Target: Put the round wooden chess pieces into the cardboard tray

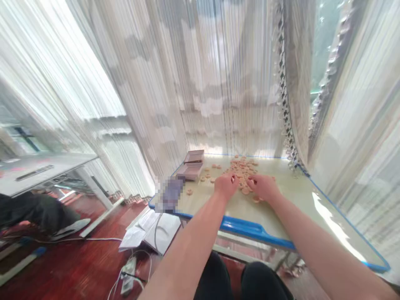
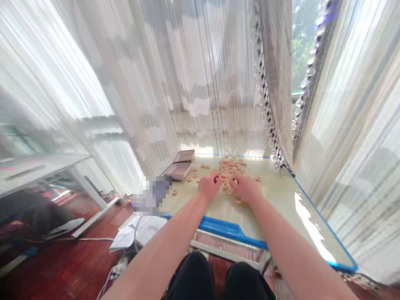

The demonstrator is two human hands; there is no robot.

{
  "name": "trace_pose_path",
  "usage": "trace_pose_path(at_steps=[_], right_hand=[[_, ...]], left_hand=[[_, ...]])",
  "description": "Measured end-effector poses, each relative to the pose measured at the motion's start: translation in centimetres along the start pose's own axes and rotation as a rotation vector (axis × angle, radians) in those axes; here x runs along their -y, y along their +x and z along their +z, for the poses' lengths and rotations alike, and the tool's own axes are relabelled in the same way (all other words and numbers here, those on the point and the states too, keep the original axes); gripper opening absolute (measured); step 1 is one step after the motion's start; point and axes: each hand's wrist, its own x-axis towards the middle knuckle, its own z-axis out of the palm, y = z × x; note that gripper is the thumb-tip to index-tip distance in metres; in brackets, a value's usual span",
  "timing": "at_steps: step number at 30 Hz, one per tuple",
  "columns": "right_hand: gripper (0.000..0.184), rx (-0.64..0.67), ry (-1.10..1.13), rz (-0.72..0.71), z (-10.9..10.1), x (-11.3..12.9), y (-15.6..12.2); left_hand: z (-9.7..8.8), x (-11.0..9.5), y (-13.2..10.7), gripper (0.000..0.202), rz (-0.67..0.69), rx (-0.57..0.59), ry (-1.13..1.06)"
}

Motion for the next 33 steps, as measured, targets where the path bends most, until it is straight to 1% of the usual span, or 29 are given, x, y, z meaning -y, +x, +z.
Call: trace_pose_path(at_steps=[4, 8, 11, 13, 15, 16, 18, 21, 24, 27, 29, 30, 33], right_hand=[[0.025, -0.04, 0.044, -0.047, -0.1, 0.3, 0.1], [0.023, -0.06, 0.105, -0.095, -0.2, 0.1, 0.0], [0.024, -0.063, 0.125, -0.118, -0.1, -0.1, -0.2], [0.024, -0.071, 0.126, -0.131, 0.0, -0.1, -0.2], [0.023, -0.076, 0.121, -0.149, 0.2, -0.1, -0.2], [0.023, -0.076, 0.115, -0.157, 0.3, -0.1, -0.2], [0.023, -0.087, 0.105, -0.175, 0.5, -0.1, -0.2], [0.024, -0.127, 0.117, -0.222, 0.9, -0.3, -0.3], [0.025, -0.17, 0.159, -0.252, 1.2, -0.5, -0.3], [0.026, -0.241, 0.233, -0.258, 0.7, 0.1, -0.2], [0.027, -0.293, 0.324, -0.229, -0.3, 1.2, 0.1], [0.027, -0.307, 0.383, -0.192, -0.8, 1.9, 0.3], [0.03, -0.247, 0.587, -0.028, -1.7, 4.1, 0.6]], left_hand=[[-0.3, 0.2, 0.2, 0.025, -0.09, 0.032, -0.016], [-0.9, 0.1, 0.3, 0.028, -0.155, 0.007, -0.029], [-1.3, 0.5, 0.4, 0.026, -0.112, 0.052, -0.027], [-1.6, 1.2, 0.4, 0.024, -0.058, 0.111, -0.028], [-1.8, 2.1, 0.2, 0.024, -0.049, 0.133, -0.04], [-1.9, 2.5, 0.1, 0.024, -0.068, 0.118, -0.048], [-2.0, 3.1, -0.3, 0.025, -0.132, 0.051, -0.06], [-2.1, 3.3, -0.7, 0.025, -0.183, -0.034, -0.062], [-2.1, 3.0, -0.9, 0.021, -0.16, -0.047, -0.058], [-2.1, 2.6, -1.0, 0.02, -0.184, -0.072, -0.062], [-2.1, 2.5, -0.9, 0.022, -0.225, -0.097, -0.071], [-2.1, 2.5, -0.9, 0.023, -0.241, -0.111, -0.079], [-2.0, 2.6, -0.8, 0.023, -0.269, -0.168, -0.105]])
